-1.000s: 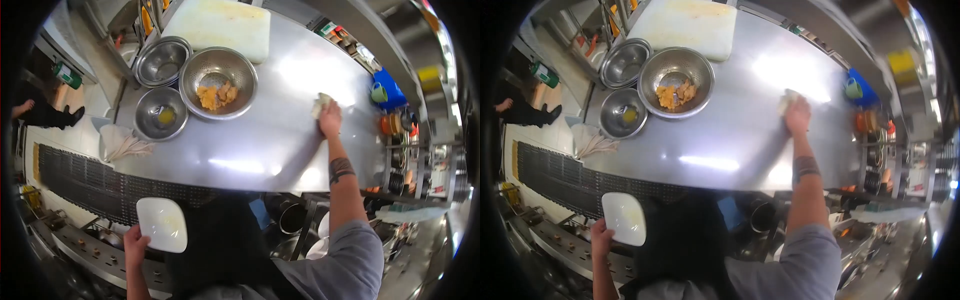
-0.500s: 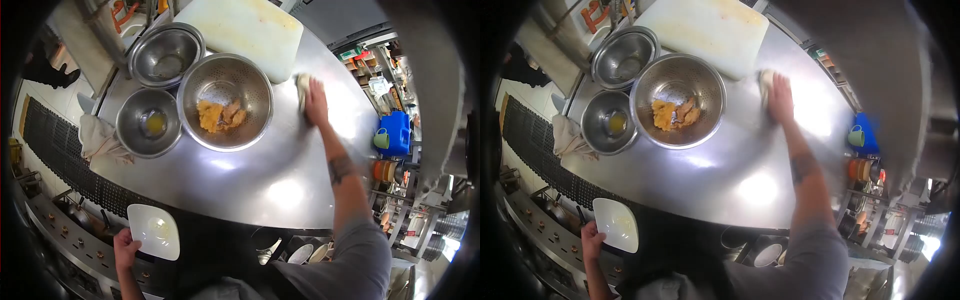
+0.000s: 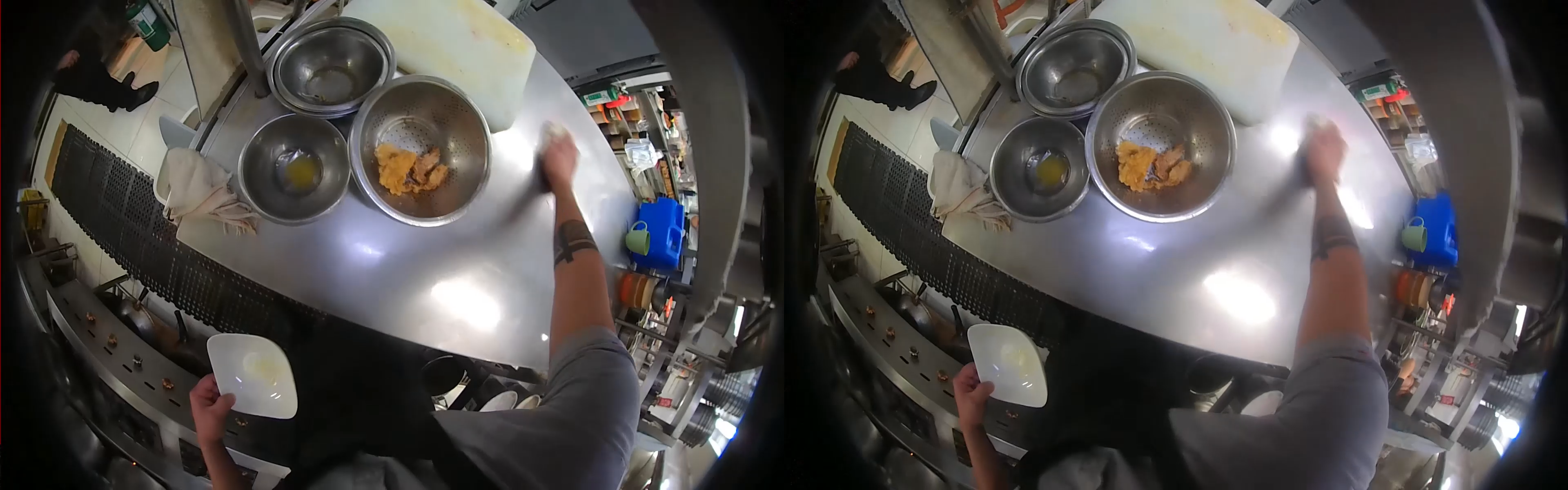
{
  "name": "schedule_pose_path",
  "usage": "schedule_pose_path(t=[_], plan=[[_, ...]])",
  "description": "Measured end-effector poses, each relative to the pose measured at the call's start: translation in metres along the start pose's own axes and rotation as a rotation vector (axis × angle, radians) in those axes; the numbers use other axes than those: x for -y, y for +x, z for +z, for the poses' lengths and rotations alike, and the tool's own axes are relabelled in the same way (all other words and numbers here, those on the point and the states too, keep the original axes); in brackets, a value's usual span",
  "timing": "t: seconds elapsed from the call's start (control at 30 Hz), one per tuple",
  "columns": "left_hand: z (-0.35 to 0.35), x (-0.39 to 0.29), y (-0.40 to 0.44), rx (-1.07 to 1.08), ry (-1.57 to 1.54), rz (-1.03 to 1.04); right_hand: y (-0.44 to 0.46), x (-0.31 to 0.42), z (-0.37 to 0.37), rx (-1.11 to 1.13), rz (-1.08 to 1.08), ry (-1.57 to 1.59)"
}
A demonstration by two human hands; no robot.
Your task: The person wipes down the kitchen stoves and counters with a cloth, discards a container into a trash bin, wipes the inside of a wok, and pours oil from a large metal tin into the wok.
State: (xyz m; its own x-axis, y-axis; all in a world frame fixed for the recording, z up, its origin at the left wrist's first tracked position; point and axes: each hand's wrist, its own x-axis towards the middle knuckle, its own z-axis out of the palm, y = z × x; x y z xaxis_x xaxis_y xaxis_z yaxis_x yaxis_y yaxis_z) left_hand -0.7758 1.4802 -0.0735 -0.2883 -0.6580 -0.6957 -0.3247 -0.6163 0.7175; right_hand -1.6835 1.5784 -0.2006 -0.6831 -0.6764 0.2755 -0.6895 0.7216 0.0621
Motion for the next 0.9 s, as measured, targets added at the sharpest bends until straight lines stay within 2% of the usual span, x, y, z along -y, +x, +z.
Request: schedule_pose_path(t=[0.07,0.1,0.13,0.2,0.27,0.33,0.37,0.43,0.47,0.5,0.53,0.57,0.6,0.63,0.7,0.73,0.77,0.83,0.9], plan=[[0.006,0.0,-0.003,-0.004,0.001,0.016,-0.044,0.077,-0.024,-0.104,-0.21,0.072],[0.006,-0.002,-0.002,0.032,-0.002,0.023,-0.086,0.114,-0.055,-0.088,-0.302,0.095],[0.008,-0.005,-0.001,0.038,-0.005,0.031,-0.136,0.15,-0.1,0.086,-0.252,0.082],[0.006,-0.014,0.001,0.1,-0.004,0.027,-0.238,0.172,-0.156,0.231,-0.257,0.108],[-0.007,-0.015,0.0,0.139,0.016,0.057,-0.326,0.142,-0.182,0.342,-0.149,0.134],[-0.01,-0.021,-0.007,0.142,-0.01,0.044,-0.378,0.077,-0.182,0.243,-0.023,0.186],[-0.016,-0.018,-0.011,0.143,0.007,0.054,-0.387,0.032,-0.165,0.197,0.028,0.085],[-0.028,-0.01,-0.019,0.11,0.012,0.065,-0.362,-0.056,-0.11,0.114,0.188,-0.097],[-0.033,-0.005,-0.028,0.081,0.016,0.081,-0.321,-0.044,-0.119,0.272,0.299,-0.304],[-0.036,-0.003,-0.037,0.054,0.021,0.061,-0.283,-0.051,-0.094,0.313,0.245,-0.625],[-0.038,-0.002,-0.044,0.023,0.017,0.041,-0.245,-0.048,-0.078,0.108,0.294,-0.346],[-0.039,-0.002,-0.05,-0.005,0.011,0.028,-0.205,-0.019,-0.076,0.076,0.272,-0.258],[-0.042,-0.002,-0.054,-0.024,0.015,0.026,-0.17,0.02,-0.089,0.253,0.196,-0.276],[-0.046,0.0,-0.059,-0.03,0.024,0.031,-0.15,0.065,-0.106,0.248,0.08,-0.063],[-0.051,0.003,-0.069,-0.02,0.031,0.037,-0.157,0.109,-0.069,-0.038,-0.276,-0.241],[-0.055,0.007,-0.073,-0.035,0.022,0.05,-0.187,0.156,-0.094,-0.011,-0.185,0.011],[-0.06,0.01,-0.075,-0.021,0.0,0.064,-0.215,0.199,-0.129,0.065,-0.175,0.069],[-0.071,0.015,-0.08,-0.004,-0.046,0.078,-0.29,0.254,-0.148,0.052,-0.235,0.084],[-0.084,0.023,-0.088,-0.008,-0.079,0.09,-0.339,0.321,-0.188,0.217,-0.254,0.117]])
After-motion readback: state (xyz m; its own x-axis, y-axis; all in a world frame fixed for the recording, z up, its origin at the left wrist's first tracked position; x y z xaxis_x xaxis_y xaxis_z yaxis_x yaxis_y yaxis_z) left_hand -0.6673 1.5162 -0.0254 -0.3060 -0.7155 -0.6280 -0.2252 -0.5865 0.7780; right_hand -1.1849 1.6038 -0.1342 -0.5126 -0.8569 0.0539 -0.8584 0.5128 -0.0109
